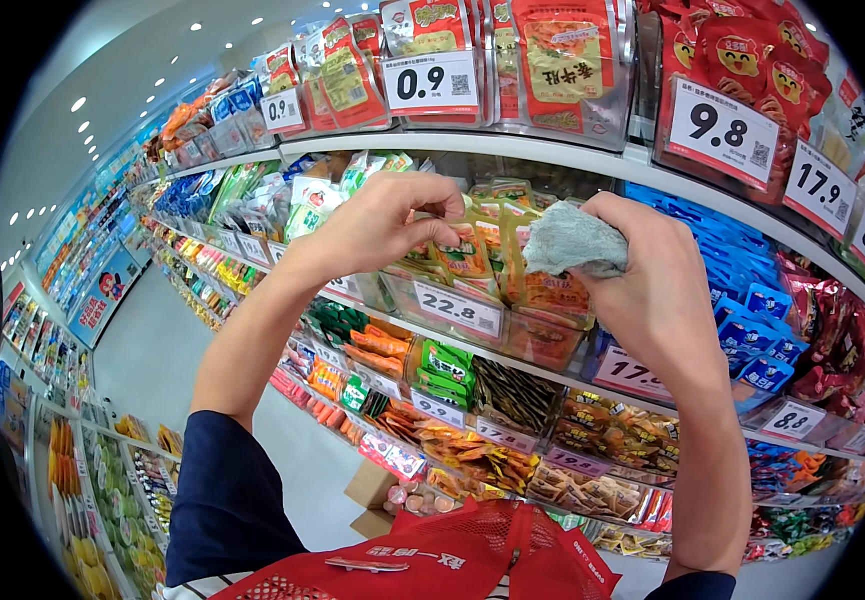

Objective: The person wipes various snack packages and shelf surfaces in a supermarket aisle using a cloth. They handle multiple snack items, wipe them individually, and move along the aisle to clean different sections.

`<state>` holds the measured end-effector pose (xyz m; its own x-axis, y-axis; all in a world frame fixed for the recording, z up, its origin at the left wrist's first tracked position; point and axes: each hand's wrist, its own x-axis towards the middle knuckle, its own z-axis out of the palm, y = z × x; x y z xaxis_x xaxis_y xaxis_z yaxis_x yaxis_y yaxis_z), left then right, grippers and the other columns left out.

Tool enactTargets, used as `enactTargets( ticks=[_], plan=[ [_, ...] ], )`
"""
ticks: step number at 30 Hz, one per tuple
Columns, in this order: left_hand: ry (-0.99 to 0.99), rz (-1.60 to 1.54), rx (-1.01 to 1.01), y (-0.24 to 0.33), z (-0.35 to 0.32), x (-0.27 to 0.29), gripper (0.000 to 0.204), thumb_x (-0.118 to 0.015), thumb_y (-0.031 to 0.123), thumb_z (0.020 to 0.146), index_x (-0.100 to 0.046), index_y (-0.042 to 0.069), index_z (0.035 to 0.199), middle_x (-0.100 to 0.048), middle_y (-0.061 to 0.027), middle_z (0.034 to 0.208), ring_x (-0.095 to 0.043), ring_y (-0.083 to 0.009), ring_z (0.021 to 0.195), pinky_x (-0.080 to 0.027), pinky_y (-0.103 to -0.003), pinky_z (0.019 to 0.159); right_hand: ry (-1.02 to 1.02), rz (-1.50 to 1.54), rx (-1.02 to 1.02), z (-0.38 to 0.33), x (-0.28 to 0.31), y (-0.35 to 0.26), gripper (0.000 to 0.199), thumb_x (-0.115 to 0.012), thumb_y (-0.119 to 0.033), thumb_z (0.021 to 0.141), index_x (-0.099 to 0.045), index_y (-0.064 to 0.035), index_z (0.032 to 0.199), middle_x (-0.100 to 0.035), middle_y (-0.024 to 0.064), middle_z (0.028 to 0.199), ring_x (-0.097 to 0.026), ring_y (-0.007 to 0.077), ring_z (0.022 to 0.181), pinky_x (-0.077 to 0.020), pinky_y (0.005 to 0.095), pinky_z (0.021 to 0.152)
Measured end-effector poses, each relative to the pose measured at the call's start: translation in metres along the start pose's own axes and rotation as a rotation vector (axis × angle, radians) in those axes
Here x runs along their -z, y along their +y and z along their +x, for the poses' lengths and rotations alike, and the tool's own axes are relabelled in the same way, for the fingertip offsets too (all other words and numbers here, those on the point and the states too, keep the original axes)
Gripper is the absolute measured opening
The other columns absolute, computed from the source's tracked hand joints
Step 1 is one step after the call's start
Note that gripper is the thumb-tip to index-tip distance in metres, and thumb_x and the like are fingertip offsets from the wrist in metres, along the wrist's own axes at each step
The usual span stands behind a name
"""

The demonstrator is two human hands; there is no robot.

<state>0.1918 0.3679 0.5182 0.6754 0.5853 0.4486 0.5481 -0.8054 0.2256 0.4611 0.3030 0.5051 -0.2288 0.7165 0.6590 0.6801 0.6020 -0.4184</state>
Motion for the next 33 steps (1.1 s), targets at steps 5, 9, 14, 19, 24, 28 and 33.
enactTargets(
  ticks=[5, 9, 14, 19, 24, 28, 33],
  plan=[
    [-0.027, -0.129, 0.13, -0.01, -0.002, -0.005, 0.011, -0.071, 0.006, 0.088, -0.067, 0.0, 0.096, -0.073, -0.0094, 0.084, -0.069, -0.0181, 0.076, -0.052, -0.032, 0.069, 0.066, 0.034, 0.033, 0.001, -0.001, 0.0, 0.021, -0.071, 0.005, 0.072, -0.068, -0.0012, 0.093, -0.069, 0.0181, 0.086, -0.065, 0.039, 0.081, -0.0507, 0.0385, 0.071],
    [0.034, -0.2, 0.076, -0.007, -0.003, -0.003, 0.013, -0.069, 0.007, 0.088, -0.069, 0.0, 0.098, -0.073, -0.0133, 0.084, -0.07, -0.0236, 0.074, -0.053, -0.033, 0.067, 0.049, 0.114, 0.001, 0.001, -0.003, 0.0, 0.023, -0.065, 0.01, 0.07, -0.068, -0.0011, 0.09, -0.068, 0.0172, 0.083, -0.065, 0.0363, 0.076, -0.0498, 0.0345, 0.069],
    [0.018, -0.084, -0.014, -0.007, 0.001, -0.002, 0.011, -0.069, 0.007, 0.09, -0.069, -0.001, 0.097, -0.073, -0.0098, 0.084, -0.07, -0.022, 0.077, -0.053, -0.033, 0.068, 0.093, 0.083, 0.032, -0.003, -0.01, 0.002, 0.027, -0.058, 0.017, 0.065, -0.064, 0.001, 0.087, -0.062, 0.0118, 0.077, -0.059, 0.0224, 0.071, -0.0467, 0.0287, 0.07],
    [0.017, -0.12, -0.011, -0.011, 0.001, -0.015, 0.013, -0.071, 0.012, 0.087, -0.072, 0.003, 0.096, -0.071, -0.0164, 0.085, -0.068, -0.0337, 0.076, -0.052, -0.039, 0.066, 0.107, -0.076, 0.056, -0.012, -0.012, 0.007, 0.029, -0.06, 0.014, 0.064, -0.067, -0.0007, 0.088, -0.062, 0.013, 0.078, -0.061, 0.0319, 0.073, -0.0471, 0.0348, 0.067],
    [-0.028, -0.094, -0.013, -0.01, -0.001, -0.015, 0.012, -0.071, 0.011, 0.087, -0.072, 0.002, 0.095, -0.07, -0.0134, 0.084, -0.068, -0.0287, 0.078, -0.052, -0.038, 0.069, 0.09, -0.151, 0.049, -0.016, -0.005, -0.004, 0.028, -0.066, 0.006, 0.064, -0.071, -0.0037, 0.089, -0.063, 0.0122, 0.083, -0.061, 0.0374, 0.076, -0.0475, 0.0412, 0.065],
    [-0.021, -0.034, -0.038, -0.003, 0.005, -0.008, 0.01, -0.071, 0.012, 0.088, -0.074, 0.004, 0.095, -0.07, -0.01, 0.086, -0.066, -0.0251, 0.087, -0.052, -0.036, 0.078, 0.041, -0.207, 0.047, -0.021, -0.001, -0.004, 0.036, -0.064, 0.008, 0.062, -0.072, -0.0045, 0.095, -0.064, 0.0118, 0.085, -0.062, 0.0375, 0.076, -0.0485, 0.0411, 0.065],
    [0.167, 0.037, 0.074, -0.03, 0.001, 0.004, 0.029, -0.056, 0.024, 0.102, -0.068, 0.004, 0.117, -0.069, -0.012, 0.115, -0.063, -0.0277, 0.11, -0.049, -0.036, 0.094, 0.184, -0.085, 0.104, -0.022, 0.02, -0.017, 0.037, -0.069, 0.009, 0.067, -0.07, -0.0005, 0.104, -0.066, 0.014, 0.083, -0.064, 0.0301, 0.074, -0.049, 0.0341, 0.066]
  ],
)
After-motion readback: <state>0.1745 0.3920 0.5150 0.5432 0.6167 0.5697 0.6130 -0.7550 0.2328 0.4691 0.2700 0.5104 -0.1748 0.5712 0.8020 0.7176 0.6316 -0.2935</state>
